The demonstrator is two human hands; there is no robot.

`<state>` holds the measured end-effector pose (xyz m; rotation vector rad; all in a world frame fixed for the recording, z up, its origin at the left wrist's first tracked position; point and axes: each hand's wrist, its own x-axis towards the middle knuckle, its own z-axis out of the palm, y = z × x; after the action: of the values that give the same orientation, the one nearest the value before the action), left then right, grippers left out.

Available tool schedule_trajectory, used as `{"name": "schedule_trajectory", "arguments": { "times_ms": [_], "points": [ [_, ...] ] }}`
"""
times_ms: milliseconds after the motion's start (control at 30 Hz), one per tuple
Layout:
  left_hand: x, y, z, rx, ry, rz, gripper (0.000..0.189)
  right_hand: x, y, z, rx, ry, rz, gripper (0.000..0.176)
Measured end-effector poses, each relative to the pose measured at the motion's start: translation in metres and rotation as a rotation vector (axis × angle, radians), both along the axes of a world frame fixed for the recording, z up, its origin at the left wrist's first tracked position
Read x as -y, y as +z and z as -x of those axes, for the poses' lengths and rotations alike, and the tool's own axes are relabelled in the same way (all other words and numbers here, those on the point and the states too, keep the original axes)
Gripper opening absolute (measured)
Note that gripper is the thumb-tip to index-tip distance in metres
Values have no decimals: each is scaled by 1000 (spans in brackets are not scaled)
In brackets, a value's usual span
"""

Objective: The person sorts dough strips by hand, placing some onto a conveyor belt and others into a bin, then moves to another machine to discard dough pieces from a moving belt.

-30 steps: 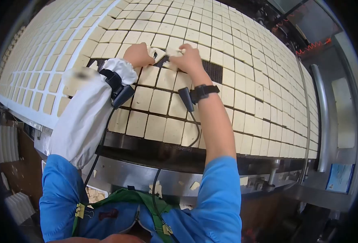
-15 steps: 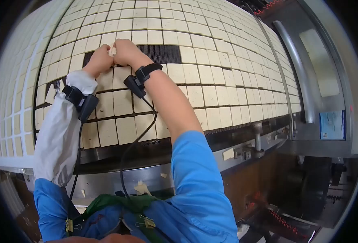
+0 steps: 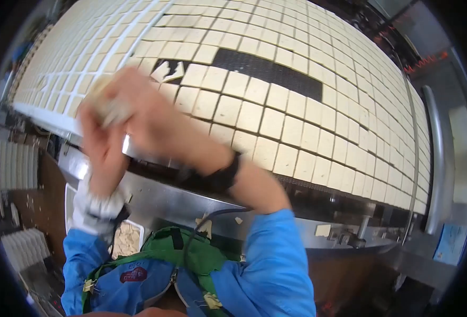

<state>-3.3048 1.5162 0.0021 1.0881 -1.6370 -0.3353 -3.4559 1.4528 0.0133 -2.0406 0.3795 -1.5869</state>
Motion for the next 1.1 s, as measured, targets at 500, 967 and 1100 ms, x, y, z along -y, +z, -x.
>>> {"name": "schedule_trajectory", "arguments": {
  "times_ms": [500,967,1100],
  "points": [
    [-324,-86,-234,593,429,-1055,55,126,-144,-74,-847,-853,-406,63],
    [-162,-81,-415,504,403,-654,41,157,-138,-87,-1025,-898,-412,16],
    [-40,-30,-505,328,358,-440,41,165,-132,-86,-1049,-964,-424,17]
  ]
}}
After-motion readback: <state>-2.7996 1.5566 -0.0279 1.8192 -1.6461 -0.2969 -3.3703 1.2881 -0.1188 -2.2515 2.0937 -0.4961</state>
